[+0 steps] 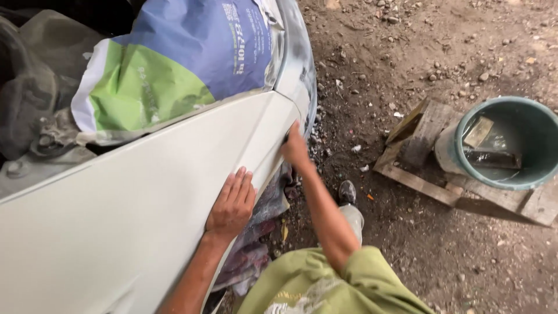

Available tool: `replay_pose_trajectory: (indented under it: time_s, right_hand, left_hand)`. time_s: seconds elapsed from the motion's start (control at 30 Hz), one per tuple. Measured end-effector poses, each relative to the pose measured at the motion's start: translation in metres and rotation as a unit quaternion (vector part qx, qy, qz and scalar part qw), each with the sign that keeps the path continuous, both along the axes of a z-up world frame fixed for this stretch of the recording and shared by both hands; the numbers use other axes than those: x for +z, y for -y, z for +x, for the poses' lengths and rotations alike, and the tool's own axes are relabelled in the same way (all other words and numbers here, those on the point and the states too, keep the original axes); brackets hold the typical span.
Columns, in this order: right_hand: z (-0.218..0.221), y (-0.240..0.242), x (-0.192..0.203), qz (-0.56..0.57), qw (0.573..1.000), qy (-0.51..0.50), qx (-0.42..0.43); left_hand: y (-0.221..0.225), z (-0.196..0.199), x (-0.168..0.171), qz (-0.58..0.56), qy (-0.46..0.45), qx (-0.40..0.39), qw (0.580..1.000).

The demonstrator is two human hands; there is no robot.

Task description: The recorder uses a sanding block and water from a bucket to sand the exterior body panel of a white car.

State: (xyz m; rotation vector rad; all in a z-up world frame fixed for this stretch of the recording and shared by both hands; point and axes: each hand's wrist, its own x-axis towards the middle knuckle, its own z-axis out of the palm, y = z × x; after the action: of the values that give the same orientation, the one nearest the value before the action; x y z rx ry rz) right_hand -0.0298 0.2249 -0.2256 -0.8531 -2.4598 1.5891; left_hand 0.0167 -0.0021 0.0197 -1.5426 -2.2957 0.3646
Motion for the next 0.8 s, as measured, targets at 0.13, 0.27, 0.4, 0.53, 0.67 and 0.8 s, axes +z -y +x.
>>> replay_pose_trajectory:
  time_s: [0.13,0.27,0.4,0.53,0.67,0.8]
  right_hand:
    - [0.009,0.028,0.039,0.049,0.996,-0.073,0.027]
    - [-0.011,-0.049,0.004,0.028,0.998,0.046,0.028]
    - [0.062,-0.141,-0.041,0.179,0.965,-0.193,0.000]
    - [0.226,-0.258,0.087,0.209,0.960,-0.067,-0.174]
    - [0.346,-0.371,0.066,0.438,0.847,0.010,-0.303]
    - [0.362,-0.432,-0.008,0.314,0.862,0.315,-0.244]
  left_hand:
    - [-0.006,-0.011,-0.003,-0.001,-0.018,-0.001,1.000]
    - [-0.006,-0.011,-0.002,0.004,-0.030,0.001,1.000]
    - [-0.008,-0.013,-0.009,-0.003,-0.033,0.001,0.999]
    - [-0.006,-0.012,-0.013,-0.008,-0.019,0.002,1.000]
    - [-0.003,-0.012,-0.024,-0.029,-0.025,0.005,0.999]
    - [-0.007,-0.007,-0.014,-0.018,-0.044,0.018,0.999]
